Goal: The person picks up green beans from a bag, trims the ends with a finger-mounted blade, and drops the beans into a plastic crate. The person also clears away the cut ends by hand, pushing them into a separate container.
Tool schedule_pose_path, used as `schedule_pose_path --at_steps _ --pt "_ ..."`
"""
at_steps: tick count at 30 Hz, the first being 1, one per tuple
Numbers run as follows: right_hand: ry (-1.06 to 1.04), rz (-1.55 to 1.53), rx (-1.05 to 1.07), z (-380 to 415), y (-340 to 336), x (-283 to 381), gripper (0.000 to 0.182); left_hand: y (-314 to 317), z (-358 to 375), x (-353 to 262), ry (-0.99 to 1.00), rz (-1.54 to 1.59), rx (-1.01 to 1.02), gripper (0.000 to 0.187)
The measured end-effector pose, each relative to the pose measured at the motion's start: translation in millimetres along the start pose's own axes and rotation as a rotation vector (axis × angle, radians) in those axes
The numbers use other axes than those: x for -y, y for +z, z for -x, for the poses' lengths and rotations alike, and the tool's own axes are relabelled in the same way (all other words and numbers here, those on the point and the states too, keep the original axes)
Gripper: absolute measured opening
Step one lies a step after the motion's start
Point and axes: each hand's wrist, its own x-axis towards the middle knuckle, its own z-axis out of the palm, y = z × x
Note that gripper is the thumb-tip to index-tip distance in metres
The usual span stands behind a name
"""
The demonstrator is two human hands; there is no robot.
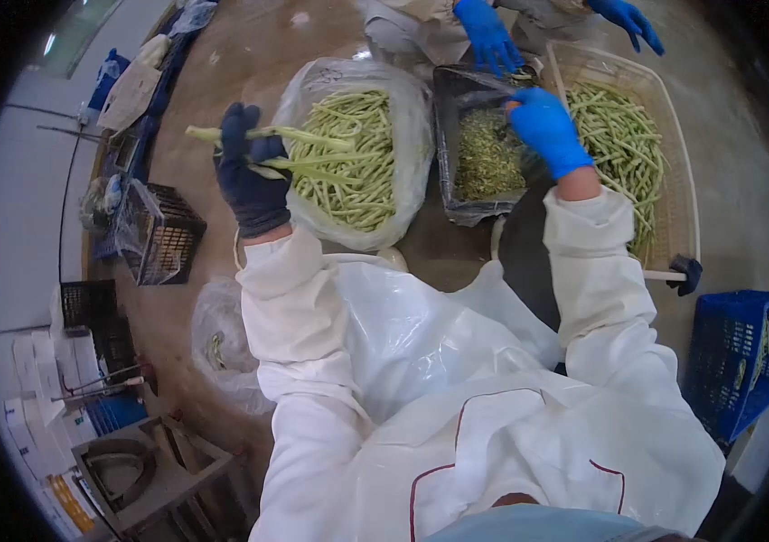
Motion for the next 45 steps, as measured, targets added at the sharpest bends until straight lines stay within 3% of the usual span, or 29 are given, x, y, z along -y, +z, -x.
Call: schedule_pose_path --at_steps 1,3,4,6,8,13,18,22,28,34,37,40,45 --pt "0.109 0.157 0.055 -3 -6 -2 0.028 -6 2 -7 0.027 0.007 0.047 0.023" --pt "0.063 0.349 -0.089 13 -16 2 0.033 -11 3 -8 0.001 0.048 0.106 0.024" --pt "-0.061 0.219 -0.129 12 -12 3 0.034 -10 3 -7 -0.017 0.072 0.138 0.024" --pt "-0.301 -0.04 -0.209 8 0 10 0.035 7 7 6 -0.014 -0.013 0.011 0.025" --pt "-0.178 -0.665 0.145 18 5 43 0.033 28 15 20 -0.01 -0.129 -0.018 0.024" --pt "-0.262 -1.048 0.499 40 25 102 0.03 62 30 50 -0.053 -0.305 0.062 0.025" --pt "-0.231 -0.877 0.435 41 27 106 0.027 73 39 72 -0.026 -0.578 0.182 0.02" --pt "-0.266 -0.834 0.349 48 20 107 0.023 72 42 79 -0.1 -0.614 0.21 0.018" --pt "-0.309 -0.633 0.403 50 19 109 0.021 71 40 79 -0.162 -0.581 0.259 0.018" --pt "-0.676 -0.324 -0.014 57 23 115 0.021 53 35 82 -0.298 -0.317 0.251 0.022" --pt "-0.49 -0.799 -0.059 52 39 114 0.021 50 41 79 -0.133 -0.16 0.261 0.026" --pt "0.006 -1.34 0.471 39 23 103 0.03 54 40 52 -0.076 0.108 0.345 0.028" --pt "0.038 -1.427 0.409 38 15 106 0.033 59 38 68 -0.078 -0.513 0.231 0.022"
